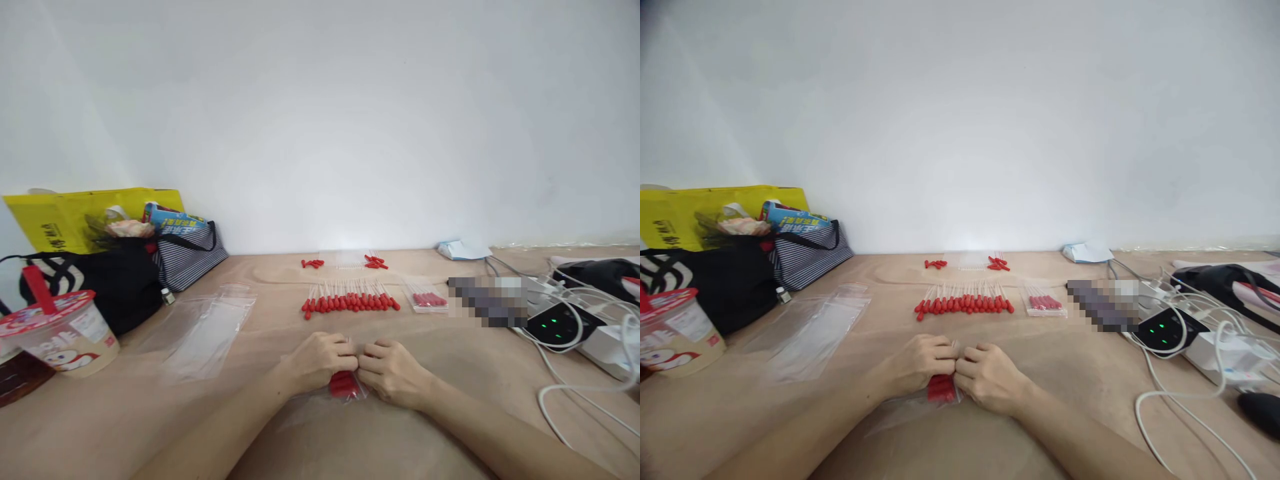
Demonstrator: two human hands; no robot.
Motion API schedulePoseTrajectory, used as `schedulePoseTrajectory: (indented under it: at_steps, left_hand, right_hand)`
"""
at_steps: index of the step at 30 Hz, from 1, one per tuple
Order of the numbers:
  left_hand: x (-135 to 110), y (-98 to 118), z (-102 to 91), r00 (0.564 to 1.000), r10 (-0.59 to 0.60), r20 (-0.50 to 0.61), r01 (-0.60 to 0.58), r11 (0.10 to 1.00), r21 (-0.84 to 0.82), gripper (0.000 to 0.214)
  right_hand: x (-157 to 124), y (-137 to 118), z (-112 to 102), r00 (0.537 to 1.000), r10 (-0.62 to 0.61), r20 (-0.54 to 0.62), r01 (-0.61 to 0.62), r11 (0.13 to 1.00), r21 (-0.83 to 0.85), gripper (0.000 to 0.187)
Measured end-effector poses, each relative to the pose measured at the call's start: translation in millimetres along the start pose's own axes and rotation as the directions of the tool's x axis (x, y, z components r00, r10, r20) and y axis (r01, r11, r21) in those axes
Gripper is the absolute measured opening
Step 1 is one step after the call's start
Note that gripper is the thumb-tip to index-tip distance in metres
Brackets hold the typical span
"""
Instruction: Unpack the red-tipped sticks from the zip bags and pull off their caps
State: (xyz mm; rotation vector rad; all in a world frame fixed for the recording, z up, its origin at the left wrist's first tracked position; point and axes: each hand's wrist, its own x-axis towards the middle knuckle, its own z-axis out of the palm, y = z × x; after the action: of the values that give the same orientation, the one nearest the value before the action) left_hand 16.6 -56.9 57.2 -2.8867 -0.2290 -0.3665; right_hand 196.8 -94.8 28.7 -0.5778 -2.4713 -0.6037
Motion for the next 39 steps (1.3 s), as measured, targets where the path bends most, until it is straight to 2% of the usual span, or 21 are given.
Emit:
schedulePoseTrajectory:
  at_steps: [3,6,8,11,13,14,16,18,20,22,26,30,33,36,39]
  left_hand:
    - [-1.5,-0.9,0.0,1.000,0.003,-0.009,-0.003,1.000,-0.024,0.026]
    - [-4.7,-4.6,-2.5,0.998,-0.056,-0.001,0.055,0.995,-0.084,0.026]
    - [-6.5,-7.0,-5.9,0.995,-0.099,0.003,0.098,0.985,-0.139,0.026]
    - [-9.5,-4.1,-12.0,0.980,-0.197,0.006,0.194,0.961,-0.200,0.027]
    - [-14.7,4.6,-14.9,0.943,-0.330,0.037,0.330,0.916,-0.229,0.027]
    - [-18.8,10.6,-15.5,0.913,-0.402,0.068,0.406,0.882,-0.240,0.035]
    - [-29.6,23.2,-14.7,0.862,-0.481,0.161,0.507,0.823,-0.256,0.052]
    - [-40.7,32.9,-12.4,0.825,-0.510,0.242,0.562,0.781,-0.271,0.058]
    - [-48.1,36.8,-11.1,0.810,-0.507,0.296,0.583,0.756,-0.299,0.058]
    - [-49.9,35.0,-12.2,0.809,-0.495,0.317,0.583,0.743,-0.328,0.057]
    - [-44.1,23.9,-17.0,0.832,-0.447,0.327,0.548,0.750,-0.371,0.059]
    - [-42.5,16.3,-14.2,0.850,-0.428,0.308,0.524,0.752,-0.401,0.063]
    - [-44.2,15.6,-10.8,0.843,-0.452,0.291,0.537,0.732,-0.419,0.068]
    - [-44.2,17.7,-11.5,0.826,-0.487,0.283,0.563,0.705,-0.431,0.067]
    - [-42.5,20.5,-14.6,0.826,-0.504,0.251,0.561,0.698,-0.444,0.061]
  right_hand:
    - [0.6,1.7,-2.0,0.998,-0.024,0.064,0.024,1.000,0.005,0.027]
    - [-1.8,5.0,-2.0,0.991,-0.037,0.127,0.035,0.999,0.023,0.025]
    - [-5.0,7.1,-1.3,0.991,0.001,0.132,-0.005,1.000,0.028,0.024]
    - [-9.8,9.0,-2.1,0.985,0.126,0.117,-0.134,0.989,0.058,0.024]
    - [-11.9,9.8,-4.9,0.966,0.218,0.137,-0.238,0.959,0.151,0.020]
    - [-12.4,10.3,-6.7,0.952,0.262,0.156,-0.292,0.930,0.224,0.017]
    - [-12.7,11.9,-10.0,0.918,0.337,0.210,-0.394,0.835,0.384,0.016]
    - [-11.3,13.7,-11.5,0.879,0.394,0.270,-0.478,0.718,0.506,0.022]
    - [-8.1,14.8,-10.6,0.837,0.443,0.321,-0.545,0.624,0.560,0.022]
    - [-3.5,14.0,-8.2,0.798,0.486,0.356,-0.598,0.569,0.564,0.021]
    - [4.6,8.3,-4.0,0.731,0.566,0.380,-0.673,0.512,0.533,0.014]
    - [7.4,2.4,-4.1,0.653,0.624,0.428,-0.730,0.371,0.573,0.018]
    - [8.7,0.0,-5.9,0.643,0.615,0.457,-0.725,0.297,0.621,0.028]
    - [9.5,0.1,-8.5,0.665,0.587,0.461,-0.703,0.283,0.653,0.034]
    - [8.3,1.9,-11.6,0.655,0.556,0.512,-0.720,0.254,0.646,0.035]
